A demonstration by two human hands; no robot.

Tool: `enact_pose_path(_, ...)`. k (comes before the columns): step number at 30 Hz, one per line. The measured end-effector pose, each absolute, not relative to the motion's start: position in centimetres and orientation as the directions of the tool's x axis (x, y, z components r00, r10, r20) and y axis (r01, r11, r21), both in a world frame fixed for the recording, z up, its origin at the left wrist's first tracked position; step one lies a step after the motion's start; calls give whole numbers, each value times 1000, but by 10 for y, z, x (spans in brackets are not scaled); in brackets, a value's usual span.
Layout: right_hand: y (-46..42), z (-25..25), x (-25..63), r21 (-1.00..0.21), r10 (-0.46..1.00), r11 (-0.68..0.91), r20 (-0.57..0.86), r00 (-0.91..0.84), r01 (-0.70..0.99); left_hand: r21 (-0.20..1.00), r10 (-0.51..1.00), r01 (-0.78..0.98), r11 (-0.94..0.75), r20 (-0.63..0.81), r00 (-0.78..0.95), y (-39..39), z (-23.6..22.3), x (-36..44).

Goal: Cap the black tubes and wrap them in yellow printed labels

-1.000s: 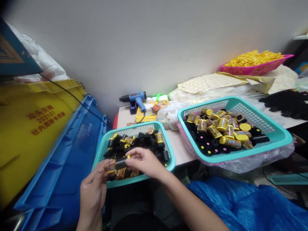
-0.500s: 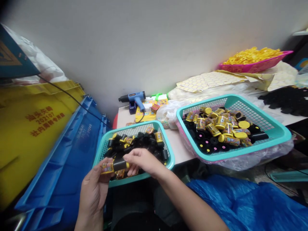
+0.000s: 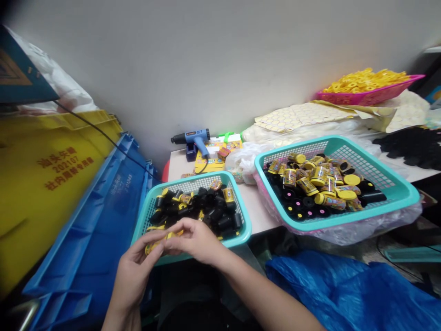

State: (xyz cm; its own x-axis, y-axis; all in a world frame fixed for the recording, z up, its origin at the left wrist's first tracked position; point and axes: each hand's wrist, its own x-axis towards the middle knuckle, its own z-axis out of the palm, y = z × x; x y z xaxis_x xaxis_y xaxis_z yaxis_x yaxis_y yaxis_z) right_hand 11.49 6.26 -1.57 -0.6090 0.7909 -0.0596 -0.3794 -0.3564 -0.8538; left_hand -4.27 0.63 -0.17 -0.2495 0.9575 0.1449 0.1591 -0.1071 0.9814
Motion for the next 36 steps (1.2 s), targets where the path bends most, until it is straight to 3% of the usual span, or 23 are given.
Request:
enact_pose_path(8, 58, -27, 118, -683, 699, -573, -117, -706, -454, 989, 957, 103, -107, 131, -261, 1, -8, -37)
enact_pose_path(11, 55, -29, 115, -708, 730, -534, -112, -674, -461, 971, 950, 173, -168, 206, -233, 2, -8, -34)
enact_pose_path(15, 48, -20, 119, -818, 793, -391, -67, -605, -422, 866, 910, 400, -299, 385, -156, 5, -5, -33)
enact_pose_path(16, 48, -14, 127, -881, 831, -293, -42, -555, -372, 845, 896, 421, -329, 420, -143, 7, -4, -34)
enact_pose_path(18, 51, 1, 154, -983, 944, 47, 101, -313, -175, 841, 887, 429, -329, 432, -166, 9, -4, -41)
enact_pose_path(20, 61, 16, 194, -889, 894, 407, 434, 107, 208, 837, 908, 495, -232, 369, -198, 12, -8, -51)
enact_pose_path(21, 67, 23, 216, -786, 754, 455, 590, 288, 417, 808, 926, 566, -165, 325, -194, 14, -12, -55)
enact_pose_path(22, 73, 28, 237, -695, 615, 407, 688, 385, 593, 756, 943, 647, -99, 278, -181, 15, -16, -59)
enact_pose_path(23, 79, 31, 255, -608, 529, 304, 748, 400, 733, 694, 959, 718, -48, 234, -162, 16, -21, -61)
enact_pose_path(25, 89, 32, 275, -488, 500, 158, 789, 357, 858, 603, 978, 798, -8, 171, -120, 18, -30, -61)
enact_pose_path(27, 93, 26, 273, -458, 569, 174, 769, 291, 872, 599, 982, 801, -13, 158, -102, 20, -35, -57)
enact_pose_path(30, 88, 13, 239, -519, 714, 332, 684, 150, 788, 706, 986, 708, 7, 114, -124, 22, -34, -53)
enact_pose_path(34, 74, 3, 187, -665, 822, 406, 566, 68, 627, 845, 992, 531, 65, 1, -124, 19, -28, -57)
enact_pose_path(36, 68, 1, 164, -803, 898, 382, 440, 23, 458, 871, 973, 492, 16, 100, -208, 14, -26, -59)
